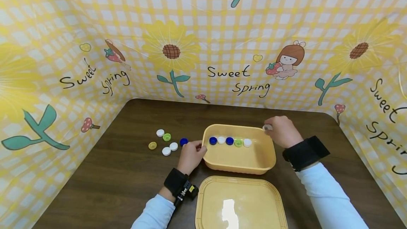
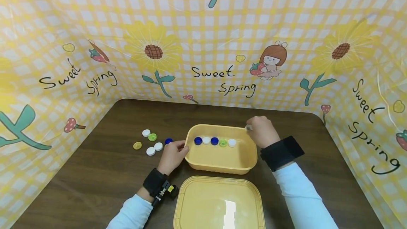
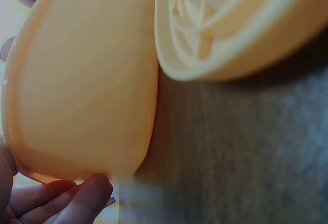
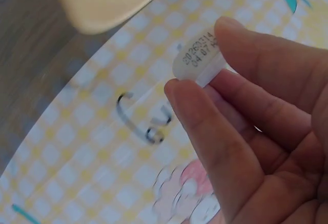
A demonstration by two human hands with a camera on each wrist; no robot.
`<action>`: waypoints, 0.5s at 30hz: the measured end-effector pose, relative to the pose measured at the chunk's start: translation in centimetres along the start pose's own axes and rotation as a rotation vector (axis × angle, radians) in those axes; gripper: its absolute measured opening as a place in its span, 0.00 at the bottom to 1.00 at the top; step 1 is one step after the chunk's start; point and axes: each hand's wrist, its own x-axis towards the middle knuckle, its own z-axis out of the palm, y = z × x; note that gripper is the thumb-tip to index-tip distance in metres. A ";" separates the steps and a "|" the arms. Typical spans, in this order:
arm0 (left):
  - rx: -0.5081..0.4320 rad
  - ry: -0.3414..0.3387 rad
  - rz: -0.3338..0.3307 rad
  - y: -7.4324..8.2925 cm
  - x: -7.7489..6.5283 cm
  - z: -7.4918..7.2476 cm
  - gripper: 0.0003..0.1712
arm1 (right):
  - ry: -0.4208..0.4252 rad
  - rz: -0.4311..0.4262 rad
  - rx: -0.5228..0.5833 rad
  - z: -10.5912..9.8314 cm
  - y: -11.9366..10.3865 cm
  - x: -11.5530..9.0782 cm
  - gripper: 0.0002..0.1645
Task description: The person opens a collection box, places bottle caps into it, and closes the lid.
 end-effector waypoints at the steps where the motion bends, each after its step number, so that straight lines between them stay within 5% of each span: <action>1: 0.000 0.001 0.000 0.0 0.0 0.0 0.16 | -0.008 -0.014 0.004 0.3 -0.4 0.3 0.09; 15: 0.019 -0.001 0.005 -0.1 0.1 0.0 0.15 | -0.207 -0.137 0.023 4.3 -4.3 3.6 0.02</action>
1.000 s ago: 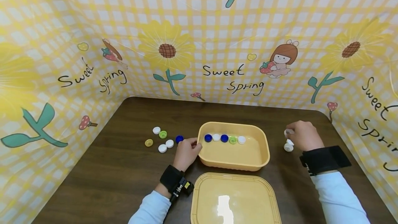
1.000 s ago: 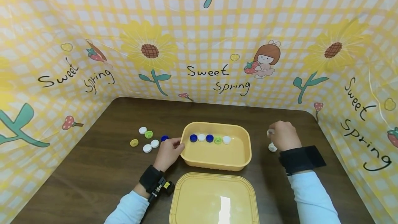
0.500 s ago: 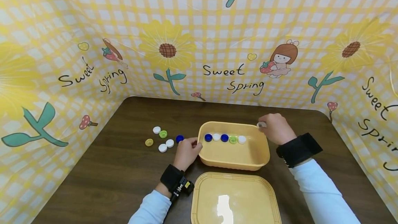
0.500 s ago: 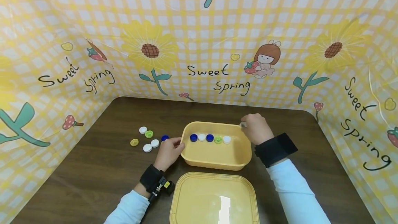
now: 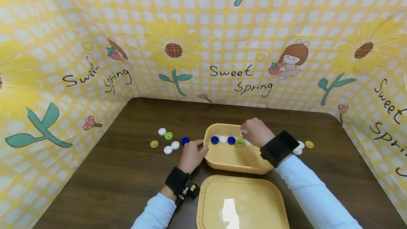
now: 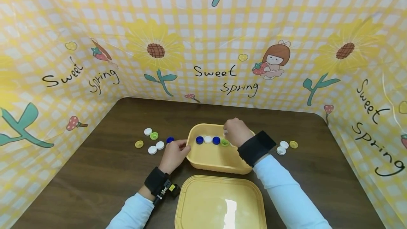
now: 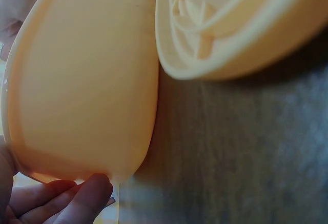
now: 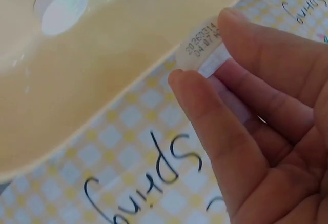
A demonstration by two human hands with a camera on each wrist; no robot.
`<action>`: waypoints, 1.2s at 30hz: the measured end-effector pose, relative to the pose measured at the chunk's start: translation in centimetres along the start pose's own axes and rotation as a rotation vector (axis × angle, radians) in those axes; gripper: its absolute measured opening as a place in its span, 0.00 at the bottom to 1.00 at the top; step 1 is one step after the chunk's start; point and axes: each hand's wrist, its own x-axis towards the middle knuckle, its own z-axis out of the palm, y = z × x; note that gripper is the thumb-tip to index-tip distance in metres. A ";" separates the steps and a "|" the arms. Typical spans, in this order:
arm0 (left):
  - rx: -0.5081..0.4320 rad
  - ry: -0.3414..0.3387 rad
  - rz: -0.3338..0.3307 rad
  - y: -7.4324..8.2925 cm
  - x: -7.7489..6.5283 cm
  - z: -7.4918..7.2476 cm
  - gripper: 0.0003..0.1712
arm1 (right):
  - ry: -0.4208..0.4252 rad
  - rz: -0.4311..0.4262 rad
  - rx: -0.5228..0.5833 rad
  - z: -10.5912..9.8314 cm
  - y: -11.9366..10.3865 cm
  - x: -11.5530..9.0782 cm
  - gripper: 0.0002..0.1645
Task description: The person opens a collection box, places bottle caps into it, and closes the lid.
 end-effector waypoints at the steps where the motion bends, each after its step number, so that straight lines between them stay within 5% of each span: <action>1: -0.001 -0.001 -0.002 0.0 0.0 0.0 0.15 | -0.007 -0.009 -0.003 0.3 -0.1 0.2 0.04; 14: -0.004 0.006 0.023 0.1 0.3 -0.3 0.13 | -0.044 -0.130 -0.046 3.6 -3.1 3.2 0.04; 27: -0.027 -0.011 0.018 -0.1 -0.2 -0.2 0.13 | -0.152 -0.182 -0.078 6.2 -5.7 4.8 0.14; 36: -0.048 -0.027 0.015 -0.2 -0.3 -0.1 0.13 | -0.158 -0.162 -0.148 7.7 -6.3 5.6 0.11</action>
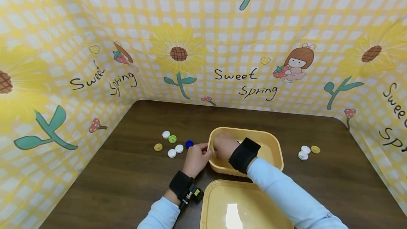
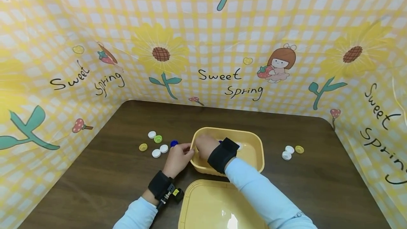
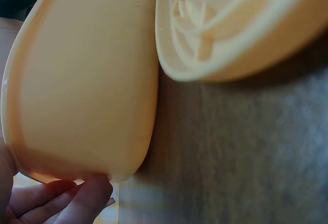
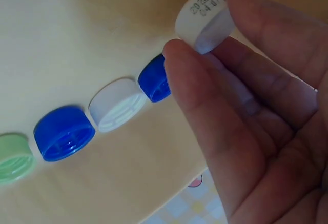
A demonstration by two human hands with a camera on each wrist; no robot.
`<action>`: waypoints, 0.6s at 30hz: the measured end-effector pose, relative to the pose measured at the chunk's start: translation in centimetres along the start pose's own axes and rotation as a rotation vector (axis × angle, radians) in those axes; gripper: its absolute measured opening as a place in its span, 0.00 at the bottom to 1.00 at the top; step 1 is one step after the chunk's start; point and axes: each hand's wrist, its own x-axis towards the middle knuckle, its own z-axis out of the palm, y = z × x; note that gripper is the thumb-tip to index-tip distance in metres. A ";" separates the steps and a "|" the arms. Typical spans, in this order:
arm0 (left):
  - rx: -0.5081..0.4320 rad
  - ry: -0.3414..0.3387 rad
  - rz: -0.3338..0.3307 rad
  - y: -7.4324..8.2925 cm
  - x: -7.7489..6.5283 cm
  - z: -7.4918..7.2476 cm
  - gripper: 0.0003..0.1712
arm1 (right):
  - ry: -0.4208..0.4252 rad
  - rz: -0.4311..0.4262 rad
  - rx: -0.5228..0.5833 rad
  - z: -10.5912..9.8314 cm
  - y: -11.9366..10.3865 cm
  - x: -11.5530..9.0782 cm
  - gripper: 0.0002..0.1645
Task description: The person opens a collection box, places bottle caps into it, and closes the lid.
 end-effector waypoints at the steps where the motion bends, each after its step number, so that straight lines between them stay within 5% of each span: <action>1: 0.004 0.000 0.000 0.0 0.0 0.1 0.13 | -0.001 0.000 0.009 0.1 -0.1 0.0 0.12; 18: 0.033 0.035 0.060 -0.3 0.1 0.2 0.12 | 0.041 -0.040 0.054 1.0 -0.4 0.7 0.12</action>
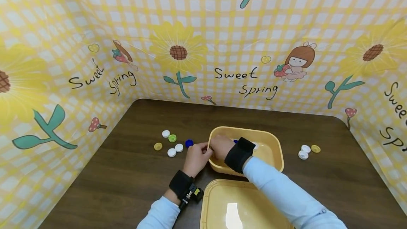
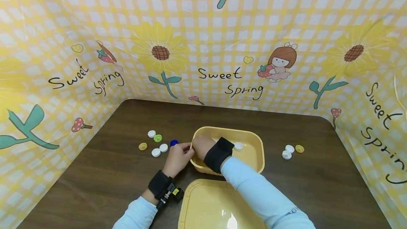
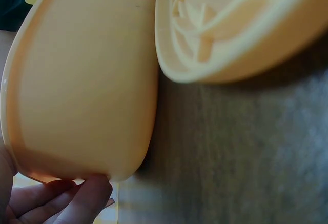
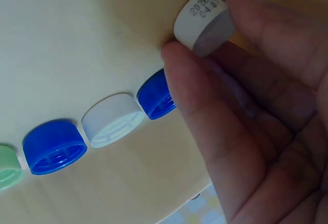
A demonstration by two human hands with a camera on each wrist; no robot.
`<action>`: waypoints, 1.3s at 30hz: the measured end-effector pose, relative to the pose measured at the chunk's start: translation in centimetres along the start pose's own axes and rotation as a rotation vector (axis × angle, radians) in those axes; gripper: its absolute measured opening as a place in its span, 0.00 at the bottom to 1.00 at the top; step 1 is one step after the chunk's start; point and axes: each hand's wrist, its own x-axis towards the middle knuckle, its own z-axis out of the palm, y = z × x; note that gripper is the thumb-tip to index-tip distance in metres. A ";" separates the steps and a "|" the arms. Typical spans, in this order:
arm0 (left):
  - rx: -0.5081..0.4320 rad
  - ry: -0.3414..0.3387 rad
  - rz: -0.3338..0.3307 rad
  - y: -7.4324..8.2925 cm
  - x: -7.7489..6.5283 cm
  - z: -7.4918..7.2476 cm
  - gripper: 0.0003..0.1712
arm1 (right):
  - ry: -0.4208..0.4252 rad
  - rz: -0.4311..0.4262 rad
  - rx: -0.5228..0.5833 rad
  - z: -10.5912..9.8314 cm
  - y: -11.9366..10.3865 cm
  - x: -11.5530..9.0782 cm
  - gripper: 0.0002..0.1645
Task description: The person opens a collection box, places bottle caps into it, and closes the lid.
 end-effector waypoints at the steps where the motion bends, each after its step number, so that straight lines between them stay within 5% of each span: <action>1: 0.001 0.001 0.001 0.0 0.0 0.0 0.12 | -0.002 -0.002 -0.007 0.0 0.0 0.1 0.13; 19: -0.001 -0.006 -0.007 0.2 0.3 -0.1 0.11 | -0.010 0.054 0.023 -1.2 -0.2 0.2 0.11; 33: -0.010 -0.007 -0.008 0.2 0.0 0.1 0.12 | 0.052 0.033 -0.028 0.0 0.5 0.0 0.07; 39: -0.016 -0.006 -0.023 0.4 0.0 -0.1 0.12 | 0.011 0.034 0.008 -1.1 0.3 -0.3 0.16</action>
